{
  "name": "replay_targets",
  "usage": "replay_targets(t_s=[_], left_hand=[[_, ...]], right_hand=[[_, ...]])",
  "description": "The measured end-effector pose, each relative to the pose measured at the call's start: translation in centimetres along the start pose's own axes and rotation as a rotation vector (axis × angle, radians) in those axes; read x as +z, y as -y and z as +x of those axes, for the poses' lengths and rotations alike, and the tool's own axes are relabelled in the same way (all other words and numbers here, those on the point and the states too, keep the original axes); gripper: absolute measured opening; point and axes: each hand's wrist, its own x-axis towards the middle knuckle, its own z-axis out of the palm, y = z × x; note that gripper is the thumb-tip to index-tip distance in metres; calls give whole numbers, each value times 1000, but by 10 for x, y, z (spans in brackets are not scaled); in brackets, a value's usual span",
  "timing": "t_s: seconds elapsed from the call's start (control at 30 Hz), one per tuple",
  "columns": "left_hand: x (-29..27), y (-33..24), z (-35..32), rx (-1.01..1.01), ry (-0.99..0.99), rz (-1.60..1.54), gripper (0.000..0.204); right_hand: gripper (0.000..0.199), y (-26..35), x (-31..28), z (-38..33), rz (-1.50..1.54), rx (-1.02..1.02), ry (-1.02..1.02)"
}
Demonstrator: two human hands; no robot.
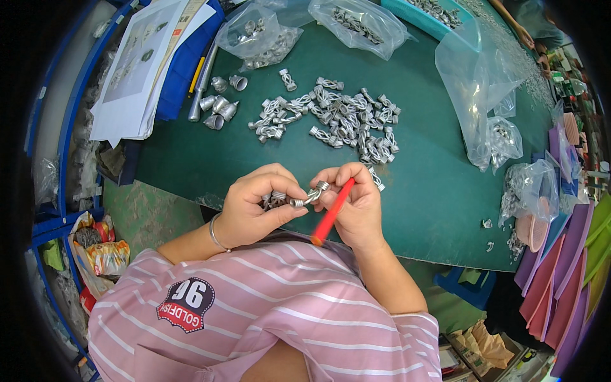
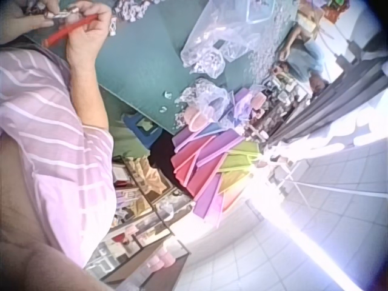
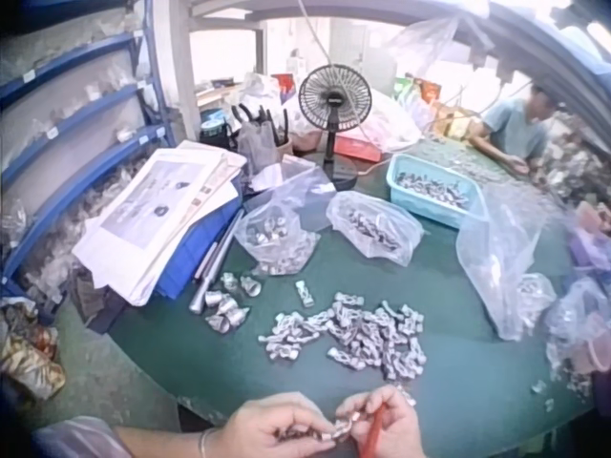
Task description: The person picks up small metal pieces from a pile, marks each one with a red pen, and places them into a separate group on the green workbench.
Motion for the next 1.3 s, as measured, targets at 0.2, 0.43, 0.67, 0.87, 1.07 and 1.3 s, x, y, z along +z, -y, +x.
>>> replay_targets(t_s=[0.2,0.43,0.67,0.87,1.07,1.3], left_hand=[[-1,-4,1,65,58,33,15],[5,5,-6,-287,-47,-311,18],[6,13,-6,-624,9,-666,18],[9,15,-2,-806,-76,-1072,24],[8,26,-5,-785,-80,-1031,13],[10,21,-1,-818,-130,-956,17]], right_hand=[[24,-5,-1,-2,72,17,33],[36,-4,-1,-4,-332,-371,-68],[36,1,1,-9,-676,-670,-30],[26,28,0,-16,-821,-709,24],[28,52,-51,-14,-1328,-383,-242],[26,30,-39,-14,-1145,-277,-273]])
